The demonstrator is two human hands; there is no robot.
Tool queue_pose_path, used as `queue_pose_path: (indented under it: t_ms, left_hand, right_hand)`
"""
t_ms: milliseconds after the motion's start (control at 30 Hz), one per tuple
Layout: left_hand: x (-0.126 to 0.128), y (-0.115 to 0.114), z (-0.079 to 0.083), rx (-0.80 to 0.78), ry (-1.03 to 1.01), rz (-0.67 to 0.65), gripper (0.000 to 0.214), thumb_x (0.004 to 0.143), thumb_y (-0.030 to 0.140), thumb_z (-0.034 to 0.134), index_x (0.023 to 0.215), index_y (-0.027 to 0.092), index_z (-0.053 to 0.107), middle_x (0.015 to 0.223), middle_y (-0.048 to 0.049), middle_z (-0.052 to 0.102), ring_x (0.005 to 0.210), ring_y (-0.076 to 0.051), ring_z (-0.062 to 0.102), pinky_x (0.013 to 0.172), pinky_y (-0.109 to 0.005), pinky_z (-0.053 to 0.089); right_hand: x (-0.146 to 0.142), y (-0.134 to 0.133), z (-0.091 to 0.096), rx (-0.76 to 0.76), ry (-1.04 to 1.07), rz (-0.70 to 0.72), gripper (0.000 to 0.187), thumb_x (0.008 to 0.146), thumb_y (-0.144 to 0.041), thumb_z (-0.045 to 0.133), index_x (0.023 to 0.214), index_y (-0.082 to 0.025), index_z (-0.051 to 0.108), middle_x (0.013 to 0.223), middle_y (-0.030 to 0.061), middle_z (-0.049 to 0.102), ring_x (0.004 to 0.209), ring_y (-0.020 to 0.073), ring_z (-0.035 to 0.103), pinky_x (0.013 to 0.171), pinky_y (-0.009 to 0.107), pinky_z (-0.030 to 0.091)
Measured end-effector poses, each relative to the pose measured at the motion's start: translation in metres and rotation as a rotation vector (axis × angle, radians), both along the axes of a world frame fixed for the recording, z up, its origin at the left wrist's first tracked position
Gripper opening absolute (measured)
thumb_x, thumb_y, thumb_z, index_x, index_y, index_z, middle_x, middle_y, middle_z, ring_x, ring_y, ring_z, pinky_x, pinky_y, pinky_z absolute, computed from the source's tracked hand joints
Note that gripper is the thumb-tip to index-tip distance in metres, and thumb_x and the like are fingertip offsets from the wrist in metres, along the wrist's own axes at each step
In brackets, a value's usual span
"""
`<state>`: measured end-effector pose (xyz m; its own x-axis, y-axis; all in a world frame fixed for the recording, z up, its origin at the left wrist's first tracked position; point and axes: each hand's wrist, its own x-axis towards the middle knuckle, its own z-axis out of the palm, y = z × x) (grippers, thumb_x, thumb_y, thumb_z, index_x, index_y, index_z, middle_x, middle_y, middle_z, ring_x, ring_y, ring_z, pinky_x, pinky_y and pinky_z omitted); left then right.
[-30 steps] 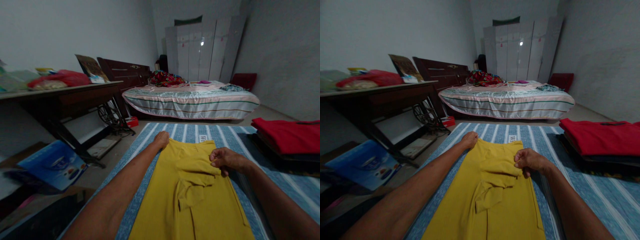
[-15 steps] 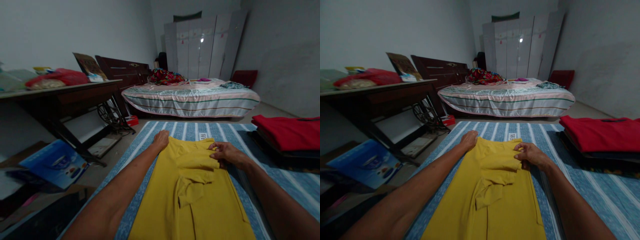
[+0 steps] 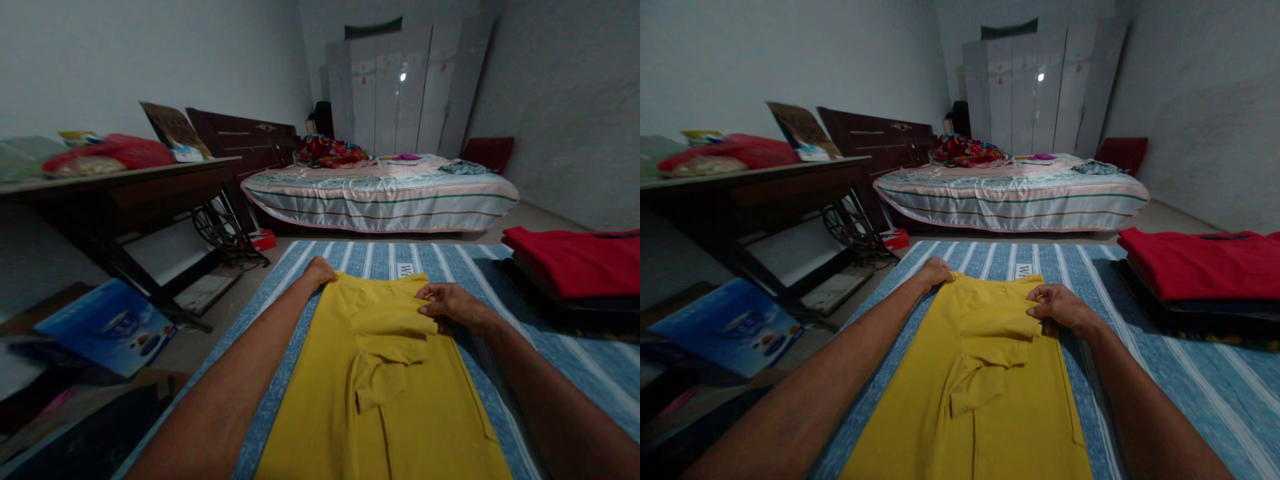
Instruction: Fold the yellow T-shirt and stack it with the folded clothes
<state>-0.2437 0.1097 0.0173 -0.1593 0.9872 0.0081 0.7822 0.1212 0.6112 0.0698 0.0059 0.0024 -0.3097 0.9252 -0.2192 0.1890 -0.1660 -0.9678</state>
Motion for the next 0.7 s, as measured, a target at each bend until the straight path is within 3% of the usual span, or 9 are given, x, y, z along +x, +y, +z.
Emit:
queue_pose_path:
  t_ms: [200,333,500,700]
  left_hand:
    - [0.000,-0.005,0.006,-0.071,-0.127,-0.043,0.028,0.088,0.033,0.058,0.109,0.014,0.058,0.105,-0.0060,0.062,0.087,-0.017,0.062,0.074,-0.035,0.053]
    - [-0.003,-0.007,0.006,0.009,-0.208,-0.028,0.038,0.071,0.018,0.070,0.107,0.014,0.062,0.081,-0.0009,0.065,0.070,-0.014,0.062,0.062,-0.024,0.050]
    - [-0.004,-0.010,0.003,0.063,-0.250,-0.016,0.053,0.063,0.015,0.070,0.115,0.013,0.060,0.087,-0.0021,0.064,0.076,-0.014,0.062,0.066,-0.022,0.049]
    - [-0.009,-0.012,0.007,-0.023,-0.307,-0.041,0.062,0.056,0.014,0.075,0.117,0.016,0.059,0.087,-0.0017,0.065,0.073,-0.013,0.063,0.065,-0.022,0.050]
  right_hand:
    - [0.001,0.001,-0.001,0.007,-0.010,0.000,0.044,0.052,-0.037,0.081,0.081,-0.018,0.053,0.053,-0.0073,0.052,0.037,0.0089,0.051,0.034,0.018,0.033]
    - [0.001,0.001,-0.001,0.022,-0.019,0.012,0.043,0.053,-0.038,0.080,0.081,-0.018,0.054,0.053,-0.0071,0.052,0.037,0.0091,0.051,0.034,0.019,0.035]
    - [0.001,0.001,0.000,0.018,-0.043,-0.004,0.043,0.052,-0.038,0.080,0.081,-0.019,0.054,0.051,-0.0078,0.051,0.036,0.0097,0.051,0.033,0.019,0.034]
    - [0.002,0.002,-0.002,0.008,-0.005,-0.009,0.045,0.051,-0.037,0.081,0.082,-0.019,0.054,0.052,-0.0071,0.052,0.036,0.0103,0.051,0.035,0.020,0.036]
